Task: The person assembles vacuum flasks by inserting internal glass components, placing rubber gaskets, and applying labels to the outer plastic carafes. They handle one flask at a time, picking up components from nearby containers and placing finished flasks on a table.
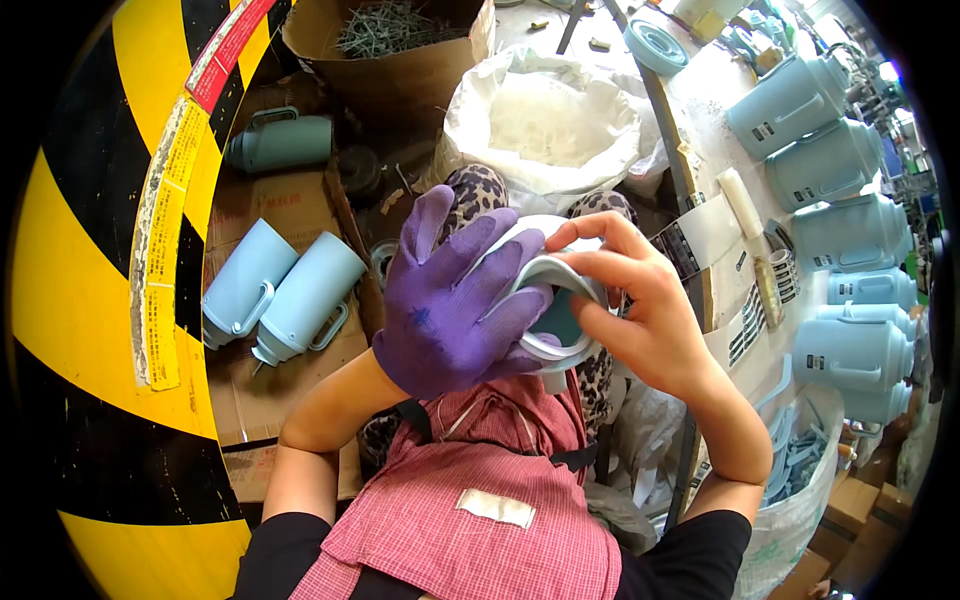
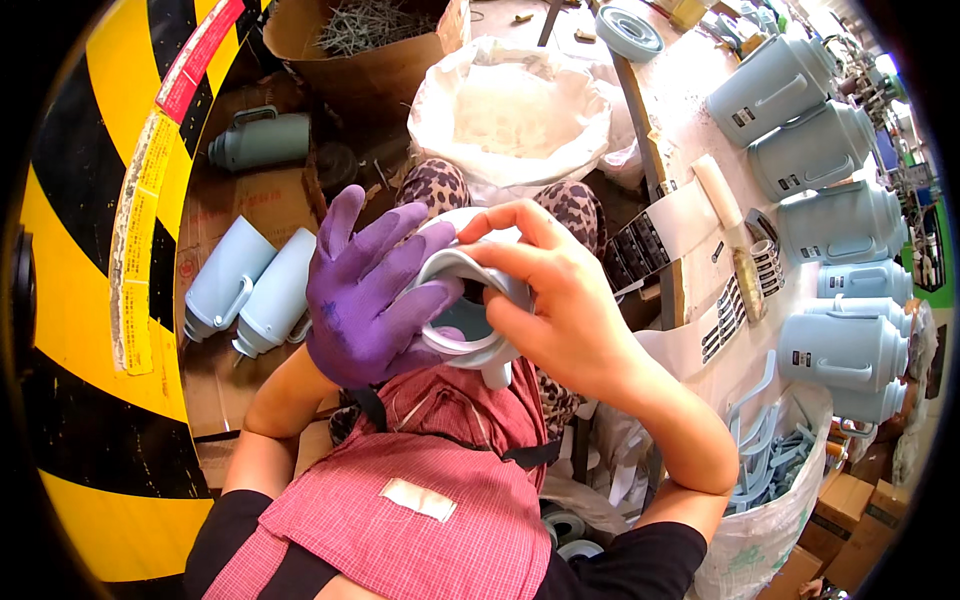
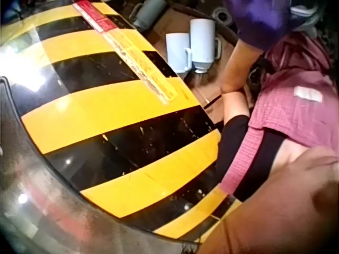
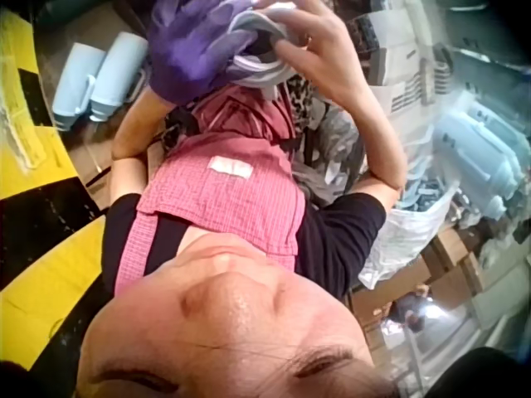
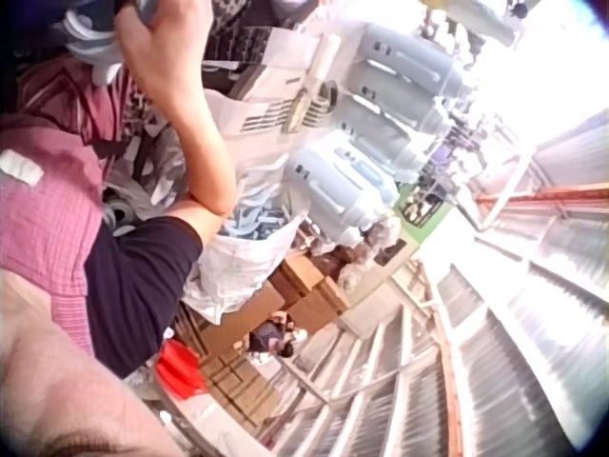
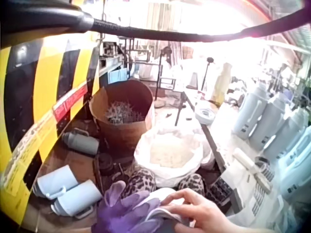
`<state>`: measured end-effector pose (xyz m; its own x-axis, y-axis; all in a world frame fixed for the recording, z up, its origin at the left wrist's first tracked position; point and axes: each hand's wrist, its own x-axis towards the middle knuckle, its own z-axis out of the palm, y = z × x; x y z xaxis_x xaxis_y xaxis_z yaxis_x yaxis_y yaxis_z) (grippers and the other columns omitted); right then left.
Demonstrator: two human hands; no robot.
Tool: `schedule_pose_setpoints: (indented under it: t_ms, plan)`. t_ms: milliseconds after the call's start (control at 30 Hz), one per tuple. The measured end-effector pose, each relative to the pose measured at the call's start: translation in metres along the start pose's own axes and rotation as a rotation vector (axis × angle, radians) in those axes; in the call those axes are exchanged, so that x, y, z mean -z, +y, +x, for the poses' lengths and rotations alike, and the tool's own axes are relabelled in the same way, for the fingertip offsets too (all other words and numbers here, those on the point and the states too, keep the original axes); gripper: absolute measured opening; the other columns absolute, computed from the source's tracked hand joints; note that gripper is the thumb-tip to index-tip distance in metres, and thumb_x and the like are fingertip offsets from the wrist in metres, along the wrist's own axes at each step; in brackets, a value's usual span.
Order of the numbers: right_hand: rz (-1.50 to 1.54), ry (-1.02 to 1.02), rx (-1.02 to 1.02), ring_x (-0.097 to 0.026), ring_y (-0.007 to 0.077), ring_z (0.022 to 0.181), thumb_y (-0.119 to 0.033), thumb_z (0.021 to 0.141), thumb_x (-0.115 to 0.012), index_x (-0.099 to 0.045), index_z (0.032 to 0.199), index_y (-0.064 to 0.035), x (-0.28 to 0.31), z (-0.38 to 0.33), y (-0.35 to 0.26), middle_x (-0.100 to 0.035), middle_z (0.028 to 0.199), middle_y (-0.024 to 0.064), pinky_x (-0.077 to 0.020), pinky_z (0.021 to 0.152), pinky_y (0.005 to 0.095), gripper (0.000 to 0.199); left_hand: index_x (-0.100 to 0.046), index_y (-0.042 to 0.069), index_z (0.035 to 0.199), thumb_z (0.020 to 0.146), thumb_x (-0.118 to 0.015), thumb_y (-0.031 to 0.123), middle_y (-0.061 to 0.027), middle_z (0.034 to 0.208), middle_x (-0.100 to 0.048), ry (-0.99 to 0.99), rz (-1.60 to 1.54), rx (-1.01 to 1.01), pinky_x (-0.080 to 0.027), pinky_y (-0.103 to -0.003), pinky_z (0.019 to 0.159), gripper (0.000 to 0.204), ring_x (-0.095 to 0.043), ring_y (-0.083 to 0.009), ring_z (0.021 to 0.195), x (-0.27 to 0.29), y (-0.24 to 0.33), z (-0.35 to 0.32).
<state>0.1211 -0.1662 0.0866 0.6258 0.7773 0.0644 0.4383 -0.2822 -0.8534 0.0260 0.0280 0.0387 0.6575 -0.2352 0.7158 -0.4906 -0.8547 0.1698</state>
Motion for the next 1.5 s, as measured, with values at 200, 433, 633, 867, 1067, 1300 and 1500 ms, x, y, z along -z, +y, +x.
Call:
schedule_pose_setpoints:
  t_ms: [200, 433, 633, 867, 1067, 1300, 1500]
  plan:
    - [-0.152, 0.107, 0.033, -0.062, 0.0307, 0.096, -0.002, 0.079, -0.069, -0.065, 0.104, -0.0046, 0.002, 0.006, -0.005, -0.065, 0.112, 0.0119, -0.0511, 0.085, 0.0392, 0.026, -0.072, 0.003, 0.095, 0.086, -0.064, 0.053, -0.0248, 0.121, -0.064, -0.163, 0.107, 0.037, -0.041, -0.068, 0.102, 0.052, -0.060, -0.0406, 0.115, -0.009, 0.008, -0.003]
    - [-0.582, -0.317, 0.372, -0.051, 0.0363, 0.130, -0.023, 0.078, -0.079, -0.078, 0.076, -0.0061, 0.043, 0.004, -0.010, -0.057, 0.143, 0.0188, -0.0476, 0.105, 0.0438, 0.017, -0.073, 0.002, 0.100, 0.078, -0.066, 0.070, -0.0248, 0.125, -0.062, -0.165, 0.148, 0.161, -0.041, -0.063, 0.103, 0.072, -0.058, -0.0409, 0.119, -0.014, 0.027, 0.013]
    - [-0.659, -0.193, 0.180, -0.056, 0.0313, 0.119, -0.009, 0.076, -0.074, -0.075, 0.077, 0.0001, 0.016, 0.005, 0.002, -0.063, 0.131, 0.0072, -0.0506, 0.098, 0.0437, 0.010, -0.071, 0.000, 0.105, 0.076, -0.075, 0.056, -0.0224, 0.120, -0.061, -0.141, 0.111, 0.063, -0.044, -0.060, 0.098, 0.063, -0.058, -0.0411, 0.113, -0.027, 0.018, 0.011]
    - [-0.787, -0.065, 0.200, -0.057, 0.0284, 0.110, -0.008, 0.071, -0.075, -0.074, 0.070, -0.0030, 0.000, 0.006, 0.001, -0.062, 0.125, 0.0031, -0.0537, 0.090, 0.0395, 0.005, -0.071, -0.002, 0.096, 0.073, -0.076, 0.058, -0.0232, 0.112, -0.064, -0.101, 0.078, 0.088, -0.047, -0.059, 0.099, 0.065, -0.061, -0.0429, 0.108, -0.028, 0.023, 0.008]
    - [-0.391, -0.243, 0.259, -0.047, 0.0370, 0.129, -0.020, 0.087, -0.076, -0.080, 0.082, -0.0029, 0.030, -0.011, 0.009, -0.053, 0.145, 0.0192, -0.0355, 0.112, 0.0465, 0.018, -0.072, 0.003, 0.080, 0.062, -0.093, 0.035, -0.0299, 0.139, -0.056, -0.055, -0.321, 0.193, -0.048, -0.049, 0.104, 0.042, -0.058, -0.0452, 0.127, -0.027, 0.021, -0.004]
    - [-0.134, -0.015, 0.373, -0.050, 0.0376, 0.134, -0.020, 0.091, -0.075, -0.080, 0.101, -0.0105, 0.024, -0.035, 0.021, -0.054, 0.146, 0.0211, -0.0373, 0.113, 0.0470, 0.015, -0.063, 0.006, 0.070, 0.062, -0.095, 0.022, -0.0294, 0.144, -0.053, -0.067, -0.534, 0.191, -0.044, -0.050, 0.109, 0.036, -0.054, -0.0437, 0.133, -0.020, 0.024, 0.010]
    - [-0.040, 0.302, 0.069, -0.062, 0.0174, 0.118, -0.012, 0.098, -0.065, -0.072, 0.124, -0.0063, 0.131, -0.053, 0.098, -0.069, 0.127, 0.0070, -0.0493, 0.099, 0.0311, 0.027, -0.062, 0.003, 0.098, 0.081, -0.076, 0.021, -0.0141, 0.113, -0.065, -0.144, -1.108, 0.601, -0.053, -0.037, 0.097, 0.028, -0.065, -0.0228, 0.104, 0.027, -0.037, 0.082]
